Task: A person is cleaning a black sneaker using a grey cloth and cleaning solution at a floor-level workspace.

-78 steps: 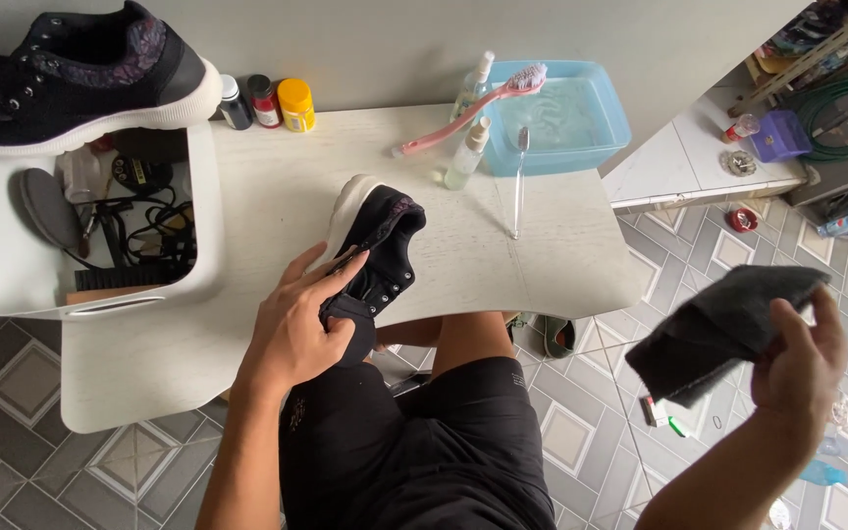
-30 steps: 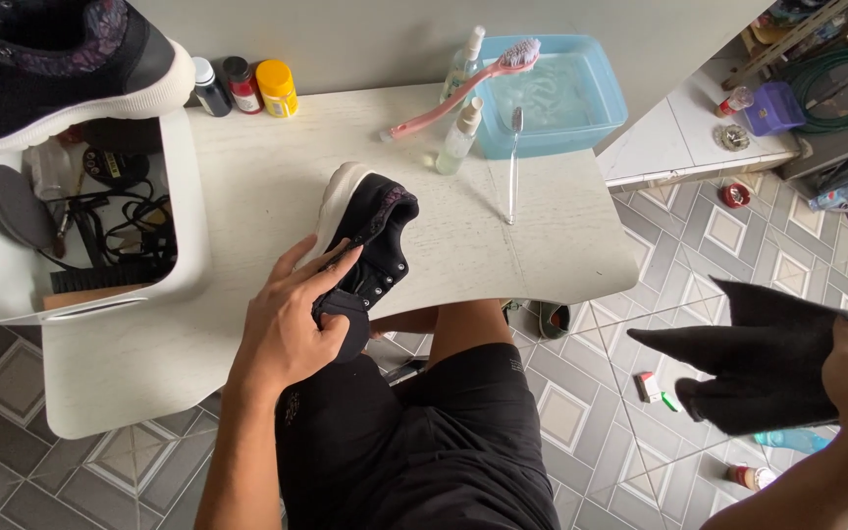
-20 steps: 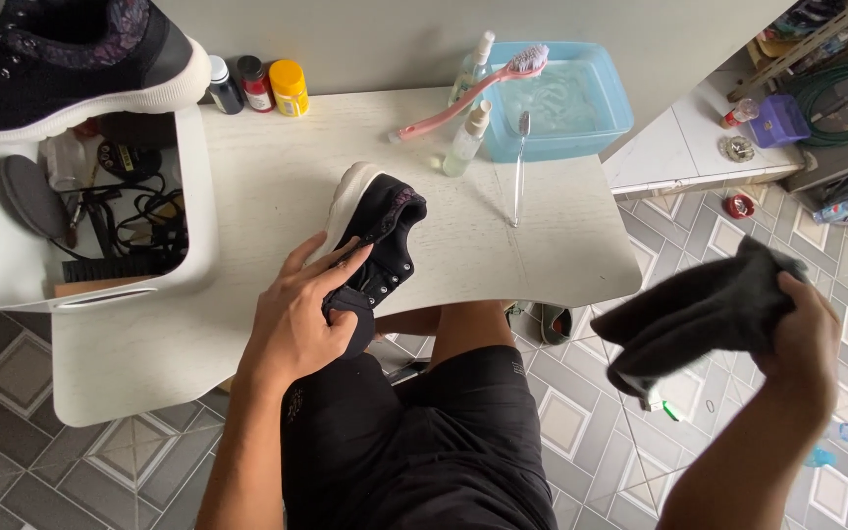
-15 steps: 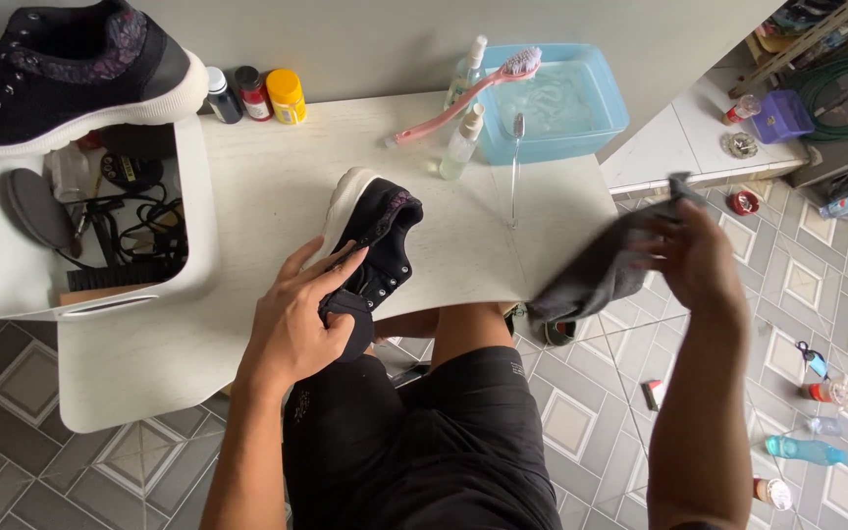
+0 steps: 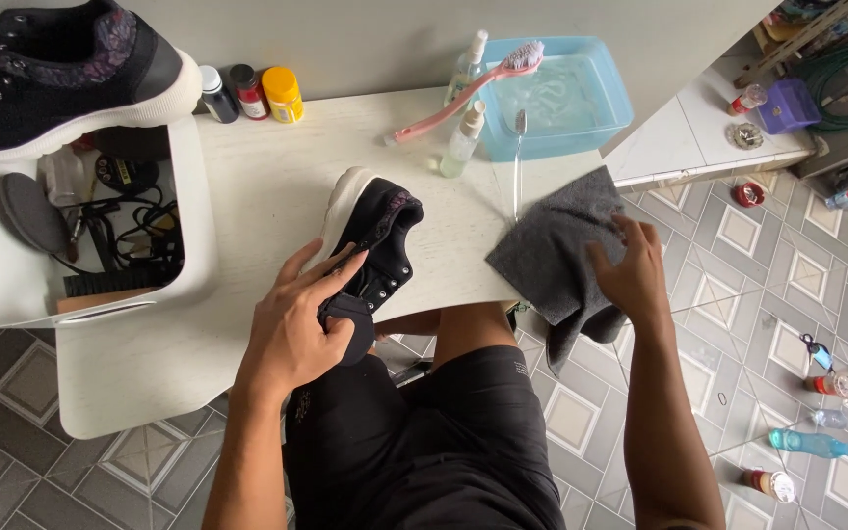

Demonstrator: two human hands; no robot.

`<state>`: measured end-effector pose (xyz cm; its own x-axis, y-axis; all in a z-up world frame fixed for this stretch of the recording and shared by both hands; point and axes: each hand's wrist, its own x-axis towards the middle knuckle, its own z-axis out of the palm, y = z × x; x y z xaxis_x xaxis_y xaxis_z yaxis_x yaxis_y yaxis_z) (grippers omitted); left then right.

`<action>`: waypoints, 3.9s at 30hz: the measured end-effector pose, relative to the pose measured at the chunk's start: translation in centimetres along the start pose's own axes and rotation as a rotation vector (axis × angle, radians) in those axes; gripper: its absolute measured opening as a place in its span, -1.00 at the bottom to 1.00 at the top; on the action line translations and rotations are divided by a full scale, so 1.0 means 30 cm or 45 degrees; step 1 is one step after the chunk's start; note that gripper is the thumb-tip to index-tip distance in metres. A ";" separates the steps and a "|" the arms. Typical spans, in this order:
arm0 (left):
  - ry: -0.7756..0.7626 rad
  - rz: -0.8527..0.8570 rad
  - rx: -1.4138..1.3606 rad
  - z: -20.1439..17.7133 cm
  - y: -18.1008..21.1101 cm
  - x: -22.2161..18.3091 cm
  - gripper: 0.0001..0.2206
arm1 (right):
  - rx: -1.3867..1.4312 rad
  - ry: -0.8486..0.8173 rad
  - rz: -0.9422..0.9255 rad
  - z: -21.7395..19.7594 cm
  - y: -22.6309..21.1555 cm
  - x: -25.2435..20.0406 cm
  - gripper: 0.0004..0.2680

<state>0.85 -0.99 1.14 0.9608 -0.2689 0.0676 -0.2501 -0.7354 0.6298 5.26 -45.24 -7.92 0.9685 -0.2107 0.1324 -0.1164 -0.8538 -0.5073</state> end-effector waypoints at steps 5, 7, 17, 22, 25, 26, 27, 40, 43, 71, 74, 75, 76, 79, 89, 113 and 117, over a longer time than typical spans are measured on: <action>0.007 0.005 -0.005 0.005 -0.012 0.000 -0.23 | -0.196 -0.113 0.165 0.048 0.110 0.106 -0.58; 0.020 -0.002 -0.022 0.007 -0.022 -0.002 -0.23 | -0.258 -0.211 0.199 0.073 0.127 0.148 -0.55; 0.009 0.005 0.030 0.016 -0.013 -0.008 -0.24 | 0.096 -0.031 -0.097 0.056 -0.292 0.111 -0.68; -0.020 -0.012 0.029 0.012 -0.001 -0.016 -0.24 | 0.183 -0.036 -0.165 0.163 -0.317 0.147 -0.62; -0.023 -0.018 0.015 0.005 0.008 -0.016 -0.24 | 0.321 -0.041 -0.196 0.167 -0.325 0.182 -0.68; -0.027 -0.014 0.022 0.007 0.003 -0.016 -0.23 | 0.365 -0.061 -0.155 0.148 -0.338 0.187 -0.74; -0.027 -0.011 0.028 0.010 -0.001 -0.015 -0.23 | 0.408 -0.082 -0.116 0.127 -0.351 0.196 -0.79; -0.042 -0.055 0.006 -0.007 0.037 -0.022 -0.24 | -0.729 -0.164 -0.145 0.072 -0.213 0.703 -0.80; -0.037 -0.066 -0.017 -0.011 0.031 -0.025 -0.25 | -0.505 -0.301 -0.148 0.082 -0.266 0.701 -0.74; -0.018 -0.013 -0.059 -0.017 -0.029 -0.023 -0.27 | -0.099 -0.118 -0.595 0.157 -0.657 -0.097 -0.86; -0.014 -0.018 -0.074 -0.011 -0.027 -0.025 -0.28 | 0.008 -0.273 -0.618 0.234 -0.624 -0.110 -0.87; -0.021 -0.008 -0.064 -0.009 -0.026 -0.019 -0.29 | 0.100 -0.428 -0.637 0.260 -0.612 -0.116 -0.88; -0.019 -0.006 -0.061 -0.013 -0.026 -0.019 -0.29 | 0.102 -0.425 -0.638 0.219 -0.638 -0.105 -0.88; -0.016 -0.004 -0.056 -0.012 -0.034 -0.022 -0.30 | 0.042 -0.324 -0.661 0.135 -0.692 -0.090 -0.90; -0.040 -0.036 -0.105 -0.041 -0.029 -0.023 -0.28 | 0.129 -0.375 -0.632 0.145 -0.674 -0.053 -0.89; -0.055 -0.009 -0.153 -0.049 -0.041 -0.026 -0.29 | 0.085 -0.547 -0.642 0.142 -0.665 -0.121 -0.89; -0.033 -0.004 -0.150 -0.064 -0.043 -0.023 -0.30 | -0.055 -0.092 -0.611 0.111 -0.656 -0.082 -0.88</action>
<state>0.75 1.33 1.78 0.9576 -0.2843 0.0464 -0.2302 -0.6583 0.7167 5.91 -26.34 -1.11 0.9277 0.2439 0.2826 0.3396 -0.8658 -0.3675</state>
